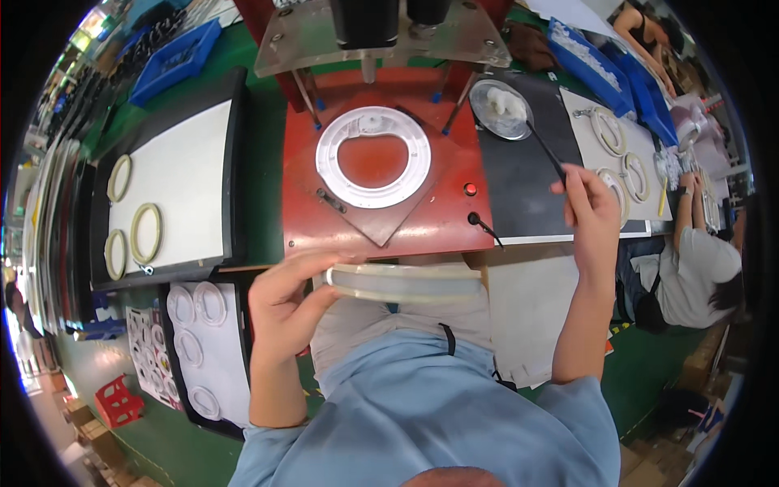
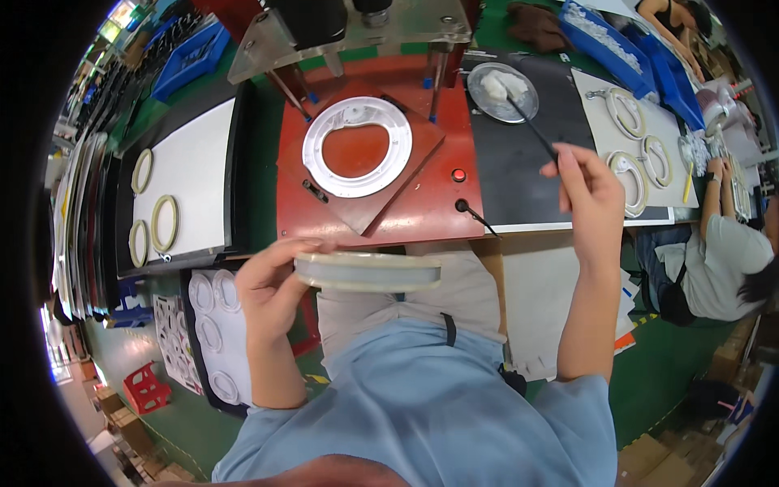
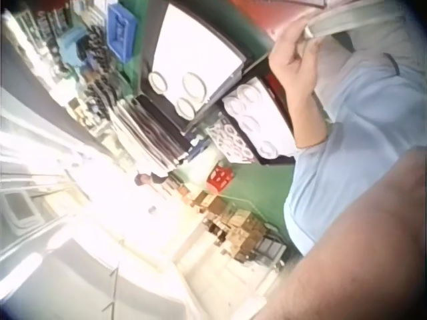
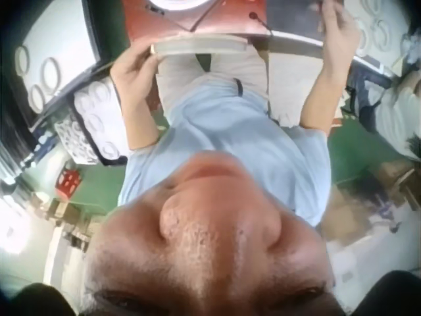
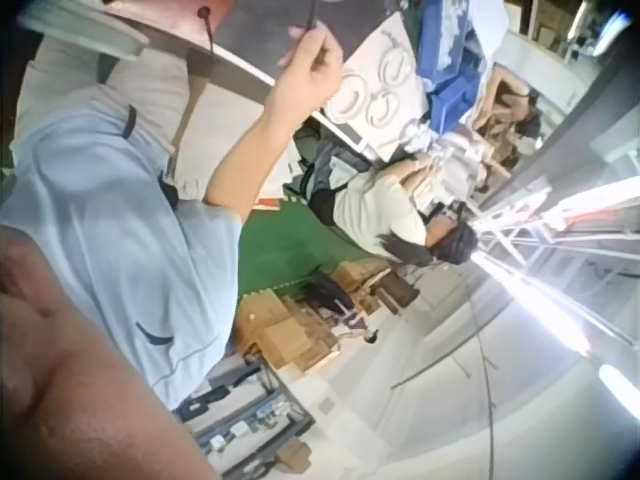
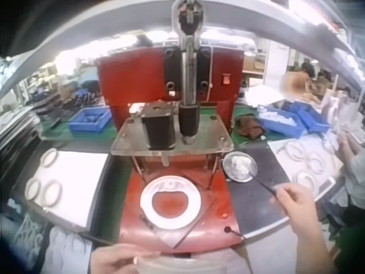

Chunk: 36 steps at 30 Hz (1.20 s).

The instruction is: Assembling circular components onto a base using a manual press machine and a brush to apply a substance.

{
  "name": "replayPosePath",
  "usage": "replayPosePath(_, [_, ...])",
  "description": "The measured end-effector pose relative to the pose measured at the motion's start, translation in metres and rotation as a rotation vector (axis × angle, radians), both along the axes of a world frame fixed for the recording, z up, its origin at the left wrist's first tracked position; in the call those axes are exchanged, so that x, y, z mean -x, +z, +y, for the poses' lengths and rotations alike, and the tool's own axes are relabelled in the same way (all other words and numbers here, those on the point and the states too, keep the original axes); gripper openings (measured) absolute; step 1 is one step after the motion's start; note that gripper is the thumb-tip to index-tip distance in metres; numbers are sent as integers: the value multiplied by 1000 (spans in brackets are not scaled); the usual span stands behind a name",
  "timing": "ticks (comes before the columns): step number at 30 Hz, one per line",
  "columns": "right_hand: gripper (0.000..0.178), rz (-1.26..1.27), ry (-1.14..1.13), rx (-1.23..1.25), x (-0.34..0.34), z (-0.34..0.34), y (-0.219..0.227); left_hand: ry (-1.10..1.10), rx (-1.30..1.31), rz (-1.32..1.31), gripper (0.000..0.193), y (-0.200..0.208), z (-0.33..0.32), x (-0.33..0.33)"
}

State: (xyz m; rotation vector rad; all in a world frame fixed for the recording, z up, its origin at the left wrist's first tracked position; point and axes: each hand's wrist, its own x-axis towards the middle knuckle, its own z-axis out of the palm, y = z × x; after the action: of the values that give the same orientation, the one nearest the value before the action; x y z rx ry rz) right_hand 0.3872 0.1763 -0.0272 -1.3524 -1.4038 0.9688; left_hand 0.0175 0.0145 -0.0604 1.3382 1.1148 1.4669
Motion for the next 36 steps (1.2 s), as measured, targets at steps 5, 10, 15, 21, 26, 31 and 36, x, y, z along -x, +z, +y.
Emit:
replayPosePath(5, [24, 218, 244, 62, 6, -36, 2, 117, -361, 406, 32, 42, 21, 5])
replayPosePath(10, [24, 155, 526, -125, 24, -42, 20, 142, -479, 478, 36, 53, 23, 8])
replayPosePath(15, [24, -54, 614, -169, 47, -39, 41, 167, -464, 470, 38, 49, 16, 8])
replayPosePath(21, [30, -122, 760, -272, 79, -31, 41, 174, -407, 300, 35, 38, 7, 8])
replayPosePath(26, [34, -185, 837, -460, 95, -30, 44, 234, -536, 240, 35, 29, 1, 15])
replayPosePath(31, [38, -491, 753, -579, 83, -47, 71, 188, -568, 324, 33, 39, 1, 26])
replayPosePath(36, [36, -955, 771, -590, 74, -69, 127, 197, -600, 654, 36, 54, 1, 28])
